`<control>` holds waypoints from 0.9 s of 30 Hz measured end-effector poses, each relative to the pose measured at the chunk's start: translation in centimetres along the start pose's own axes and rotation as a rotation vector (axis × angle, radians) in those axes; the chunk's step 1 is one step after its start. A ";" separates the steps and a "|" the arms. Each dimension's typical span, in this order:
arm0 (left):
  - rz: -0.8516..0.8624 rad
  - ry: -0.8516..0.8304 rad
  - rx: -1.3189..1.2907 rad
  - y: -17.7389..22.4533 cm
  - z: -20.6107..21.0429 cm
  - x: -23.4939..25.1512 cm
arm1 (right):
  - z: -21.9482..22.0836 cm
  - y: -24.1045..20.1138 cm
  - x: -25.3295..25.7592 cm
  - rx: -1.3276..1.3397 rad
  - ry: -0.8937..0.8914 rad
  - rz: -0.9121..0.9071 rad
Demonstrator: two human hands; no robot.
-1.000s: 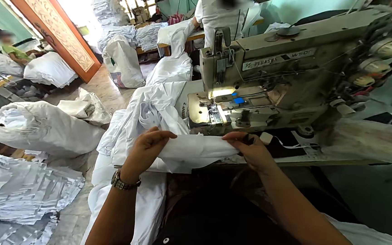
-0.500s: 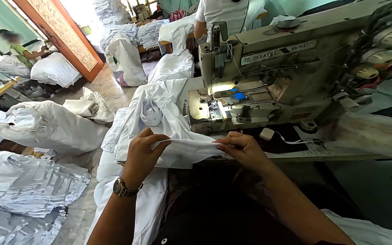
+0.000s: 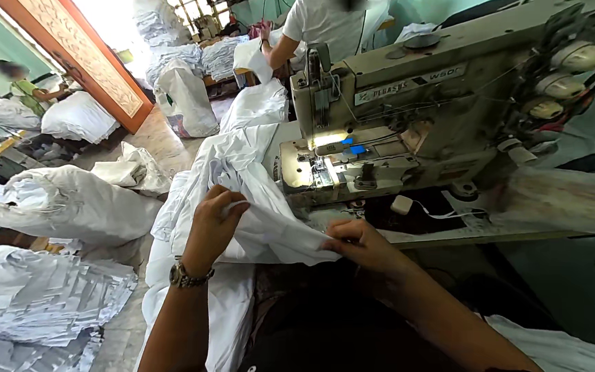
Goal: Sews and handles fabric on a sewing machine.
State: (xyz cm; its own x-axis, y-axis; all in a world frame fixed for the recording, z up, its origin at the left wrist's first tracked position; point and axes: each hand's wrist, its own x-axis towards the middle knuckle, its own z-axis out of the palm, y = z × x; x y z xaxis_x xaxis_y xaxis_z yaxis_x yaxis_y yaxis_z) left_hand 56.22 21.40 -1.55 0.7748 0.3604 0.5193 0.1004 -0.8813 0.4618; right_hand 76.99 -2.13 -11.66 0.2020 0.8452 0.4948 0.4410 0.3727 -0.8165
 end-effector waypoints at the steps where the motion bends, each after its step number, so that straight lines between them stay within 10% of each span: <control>1: -0.001 -0.004 0.006 -0.1 0.6 0.5 | 0.0 0.3 0.1 -0.035 0.032 -0.006; 27: -0.041 -0.077 -0.024 1.0 6.2 7.4 | -0.7 3.2 -0.1 -0.009 0.112 0.284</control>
State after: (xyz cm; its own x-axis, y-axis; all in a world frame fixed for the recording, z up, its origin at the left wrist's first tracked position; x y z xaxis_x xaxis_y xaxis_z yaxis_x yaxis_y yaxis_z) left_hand 65.96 21.28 -1.73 0.8164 0.3703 0.4431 0.1185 -0.8584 0.4991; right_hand 78.94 -1.27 -14.11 0.4133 0.8674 0.2771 0.3609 0.1234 -0.9244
